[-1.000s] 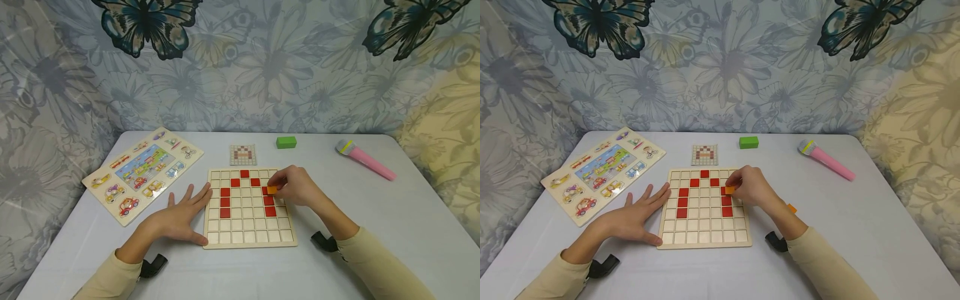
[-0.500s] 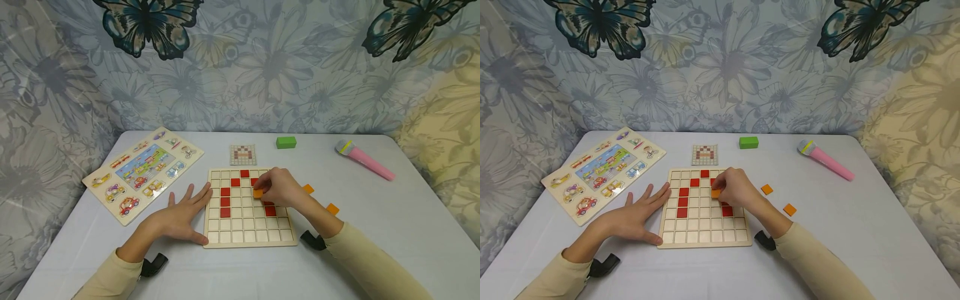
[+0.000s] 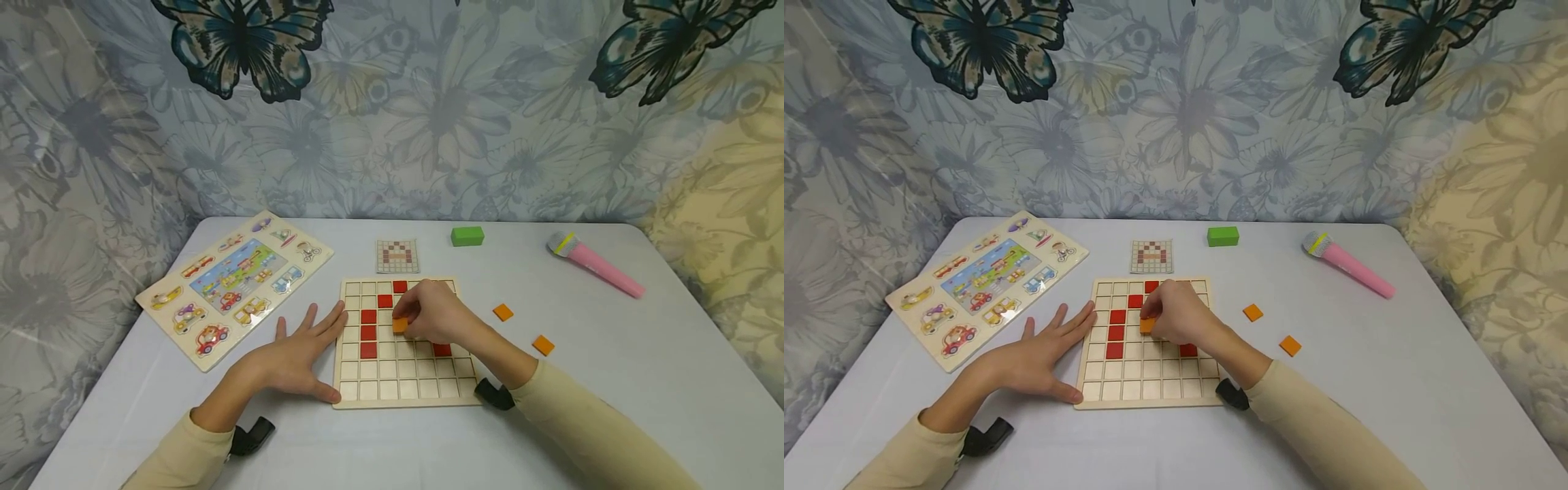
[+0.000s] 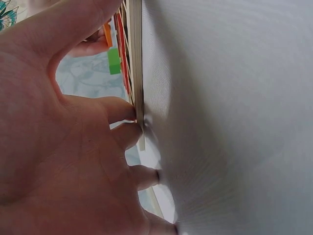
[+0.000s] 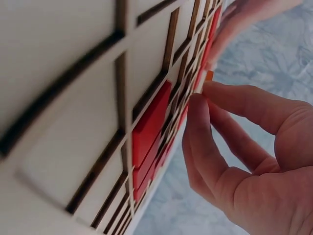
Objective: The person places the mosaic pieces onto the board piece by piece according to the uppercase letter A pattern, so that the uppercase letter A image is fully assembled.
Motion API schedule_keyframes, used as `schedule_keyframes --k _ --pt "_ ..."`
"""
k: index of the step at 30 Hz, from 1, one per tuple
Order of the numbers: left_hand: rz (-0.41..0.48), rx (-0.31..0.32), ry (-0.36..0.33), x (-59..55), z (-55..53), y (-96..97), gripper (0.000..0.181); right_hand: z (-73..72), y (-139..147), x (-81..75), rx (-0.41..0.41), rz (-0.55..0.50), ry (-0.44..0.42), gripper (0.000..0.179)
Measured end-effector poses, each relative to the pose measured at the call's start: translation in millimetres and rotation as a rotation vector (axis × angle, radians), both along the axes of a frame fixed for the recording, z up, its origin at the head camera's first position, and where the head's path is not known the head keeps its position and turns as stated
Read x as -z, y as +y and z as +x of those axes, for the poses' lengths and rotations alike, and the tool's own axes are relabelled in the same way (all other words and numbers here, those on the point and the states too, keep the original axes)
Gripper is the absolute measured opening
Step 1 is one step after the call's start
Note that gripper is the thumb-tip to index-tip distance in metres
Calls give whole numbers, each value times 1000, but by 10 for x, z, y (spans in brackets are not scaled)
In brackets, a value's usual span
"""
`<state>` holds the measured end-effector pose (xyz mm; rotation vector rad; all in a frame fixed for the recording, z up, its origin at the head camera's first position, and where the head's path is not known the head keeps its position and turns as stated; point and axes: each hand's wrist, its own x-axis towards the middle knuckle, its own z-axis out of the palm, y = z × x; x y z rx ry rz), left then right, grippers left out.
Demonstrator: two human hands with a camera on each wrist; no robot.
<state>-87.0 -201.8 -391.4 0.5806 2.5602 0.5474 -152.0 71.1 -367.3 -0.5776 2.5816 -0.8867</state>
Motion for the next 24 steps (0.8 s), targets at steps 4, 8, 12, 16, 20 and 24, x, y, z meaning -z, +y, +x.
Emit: schedule_keyframes --k 4,8,12,16,20,24 --pt "-6 5 5 0 2 2 131 -4 -67 -4 -26 -14 -2 24" --pt "-10 5 3 -2 0 3 131 -7 -131 -14 -64 -16 15 24" --pt "-11 1 2 -8 -2 0 131 -16 -191 -7 -102 -3 50 23" --pt "-4 0 -1 -14 0 -1 131 -24 -238 10 -107 13 62 24" --pt "-1 3 -4 -18 1 0 131 -25 -265 21 -102 24 57 27" --pt "-1 4 -5 -20 1 -2 131 -18 -282 20 -92 36 47 29"
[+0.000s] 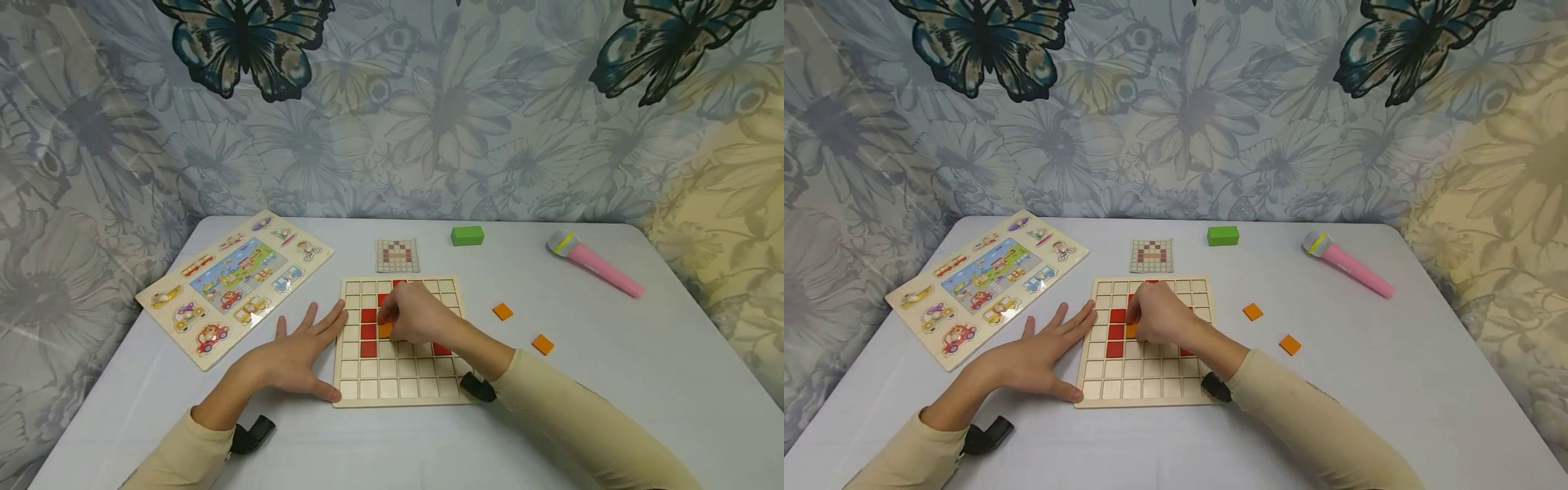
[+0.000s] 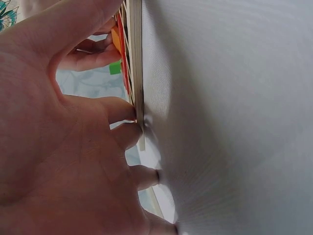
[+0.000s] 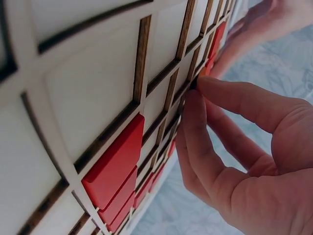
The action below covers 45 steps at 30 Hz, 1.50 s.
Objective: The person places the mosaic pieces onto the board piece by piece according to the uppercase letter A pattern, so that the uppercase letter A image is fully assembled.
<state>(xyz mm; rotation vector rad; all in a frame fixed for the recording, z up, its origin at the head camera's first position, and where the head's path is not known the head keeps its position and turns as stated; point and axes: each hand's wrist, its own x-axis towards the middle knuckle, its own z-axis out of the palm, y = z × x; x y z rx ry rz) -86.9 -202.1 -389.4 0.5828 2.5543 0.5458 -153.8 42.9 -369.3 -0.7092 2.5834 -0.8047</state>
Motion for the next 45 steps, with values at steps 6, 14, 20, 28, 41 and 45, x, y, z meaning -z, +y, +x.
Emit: schedule_keyframes --k 6,14,20,28,41,45 --pt "-6 1 0 -1 -4 0 130 14 -15 -2 5 13 3 31" --pt "-2 1 1 12 1 2 131 22 -9 12 0 12 10 30" --pt "-1 0 3 14 2 6 131 14 20 36 -19 -19 13 28" --pt "1 -6 0 13 9 12 131 17 134 2 -13 -53 -18 25" --pt "-1 -7 -1 10 4 22 131 17 526 -93 56 -114 -35 23" --pt "-9 -2 8 20 4 21 131 15 666 -105 104 -119 -31 24"
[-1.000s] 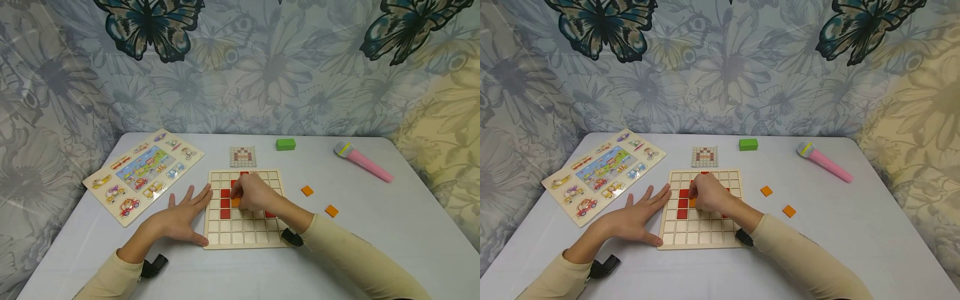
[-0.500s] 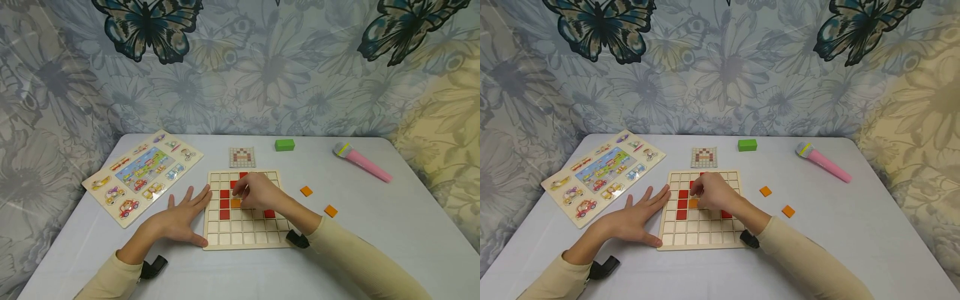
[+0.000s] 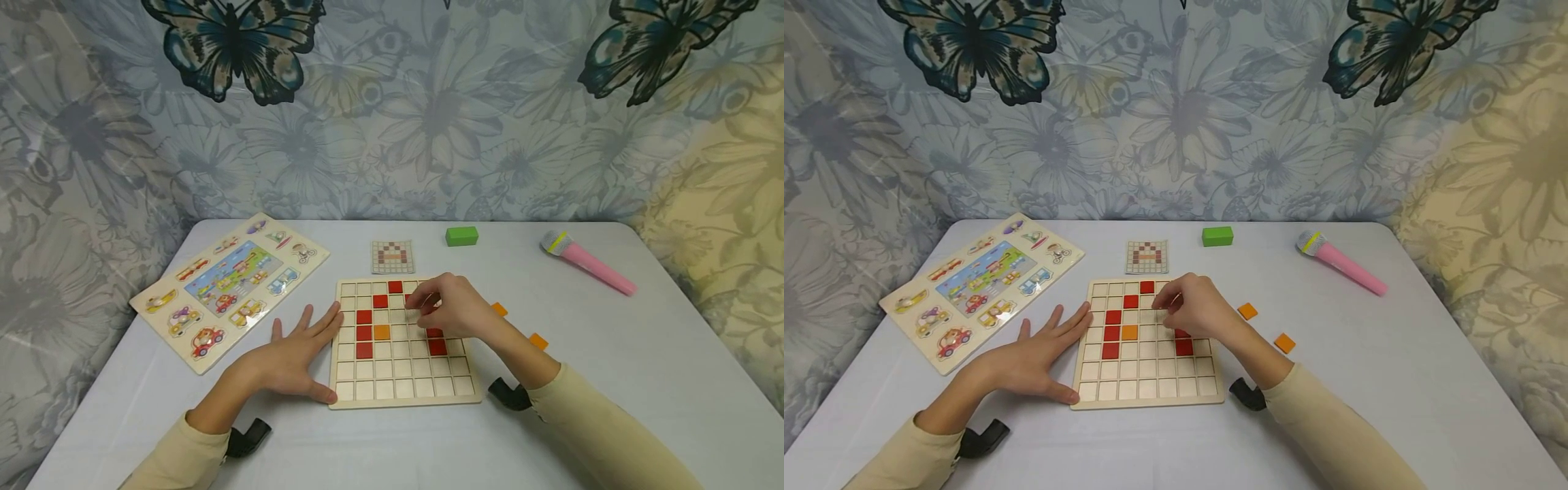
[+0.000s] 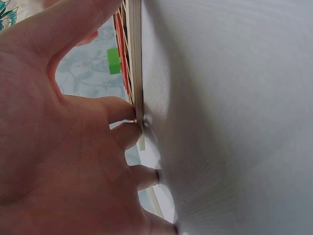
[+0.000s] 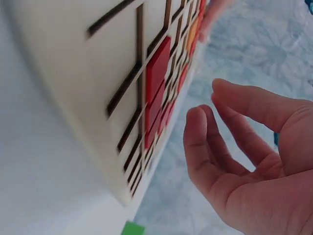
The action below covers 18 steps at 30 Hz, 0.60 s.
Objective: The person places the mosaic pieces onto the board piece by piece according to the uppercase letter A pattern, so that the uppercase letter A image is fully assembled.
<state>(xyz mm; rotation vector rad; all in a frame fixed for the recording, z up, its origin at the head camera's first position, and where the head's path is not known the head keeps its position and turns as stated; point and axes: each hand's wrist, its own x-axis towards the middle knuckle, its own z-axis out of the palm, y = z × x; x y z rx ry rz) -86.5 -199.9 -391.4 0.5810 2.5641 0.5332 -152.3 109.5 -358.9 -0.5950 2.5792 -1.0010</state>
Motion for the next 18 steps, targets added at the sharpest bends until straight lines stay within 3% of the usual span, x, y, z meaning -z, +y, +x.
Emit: schedule_keyframes --k 18 --pt "14 -3 -8 -4 5 -13 131 -60 712 -7 178 33 51 28"
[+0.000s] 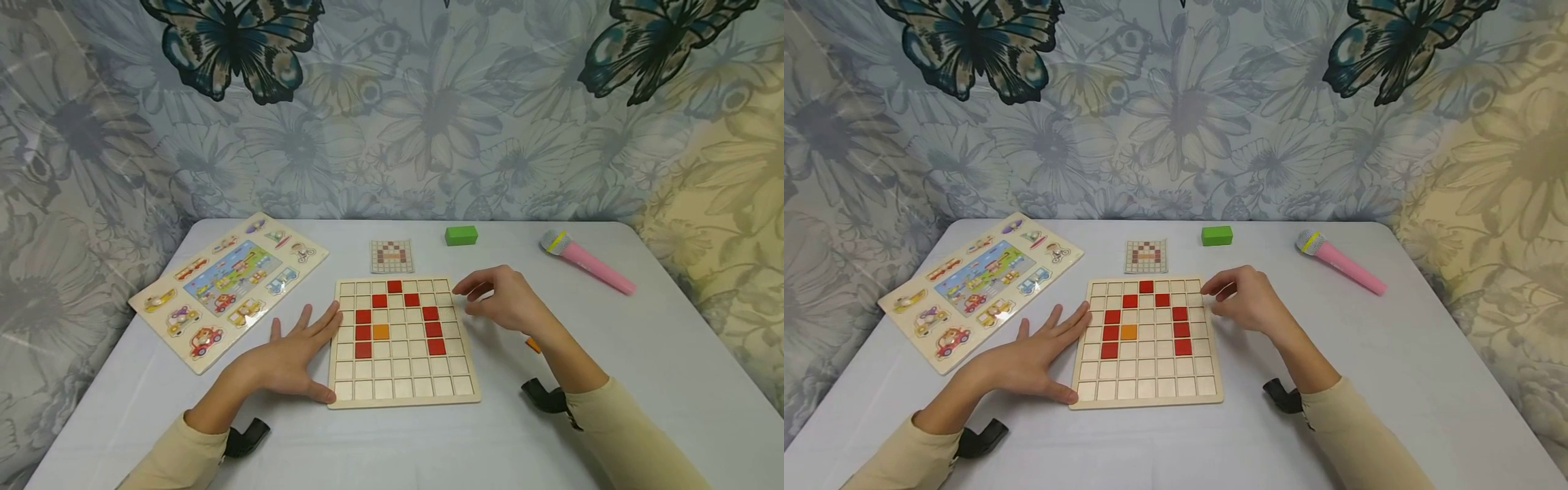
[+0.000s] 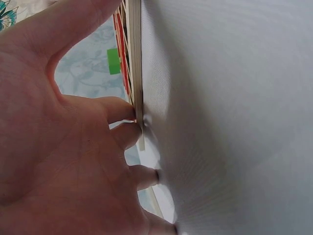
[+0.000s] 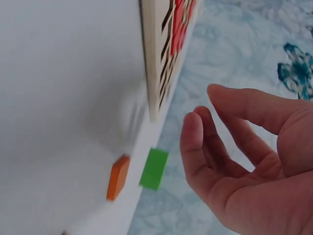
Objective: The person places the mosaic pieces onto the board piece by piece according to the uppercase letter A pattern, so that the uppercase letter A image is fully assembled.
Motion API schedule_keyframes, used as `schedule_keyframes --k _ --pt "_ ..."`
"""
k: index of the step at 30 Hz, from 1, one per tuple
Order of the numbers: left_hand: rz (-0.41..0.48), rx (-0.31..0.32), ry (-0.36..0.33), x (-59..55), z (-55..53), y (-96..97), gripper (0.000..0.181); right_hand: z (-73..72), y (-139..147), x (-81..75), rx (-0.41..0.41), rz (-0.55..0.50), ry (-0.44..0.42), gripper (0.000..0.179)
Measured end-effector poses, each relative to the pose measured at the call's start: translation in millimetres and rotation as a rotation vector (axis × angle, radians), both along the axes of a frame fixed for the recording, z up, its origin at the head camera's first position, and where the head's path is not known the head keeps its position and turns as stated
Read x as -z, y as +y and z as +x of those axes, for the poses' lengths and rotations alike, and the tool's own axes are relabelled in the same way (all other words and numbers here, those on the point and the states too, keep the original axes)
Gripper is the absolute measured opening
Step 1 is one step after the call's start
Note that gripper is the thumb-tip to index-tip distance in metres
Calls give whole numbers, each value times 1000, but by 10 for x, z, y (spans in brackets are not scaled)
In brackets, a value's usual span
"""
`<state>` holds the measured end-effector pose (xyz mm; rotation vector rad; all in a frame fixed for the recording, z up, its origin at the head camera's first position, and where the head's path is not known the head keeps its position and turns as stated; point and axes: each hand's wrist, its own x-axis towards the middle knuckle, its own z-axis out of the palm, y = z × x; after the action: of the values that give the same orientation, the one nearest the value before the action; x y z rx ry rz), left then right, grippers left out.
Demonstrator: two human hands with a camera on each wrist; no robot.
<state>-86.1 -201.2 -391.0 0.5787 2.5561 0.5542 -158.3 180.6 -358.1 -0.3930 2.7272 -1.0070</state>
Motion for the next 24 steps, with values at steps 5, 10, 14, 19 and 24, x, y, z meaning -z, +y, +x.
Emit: schedule_keyframes --k 5,10,14,19,24 --pt "-1 1 3 -2 4 4 130 -18 159 -3 19 6 -39 31" --pt "1 1 0 -1 4 10 130 -39 278 -5 24 34 -54 34" --pt "-1 2 -8 2 3 13 130 -54 344 1 30 25 -81 36" --pt "-11 0 -2 -12 2 11 130 -84 392 22 25 33 -95 35" --pt "-7 0 0 -18 4 16 129 -115 450 44 26 77 -95 34"
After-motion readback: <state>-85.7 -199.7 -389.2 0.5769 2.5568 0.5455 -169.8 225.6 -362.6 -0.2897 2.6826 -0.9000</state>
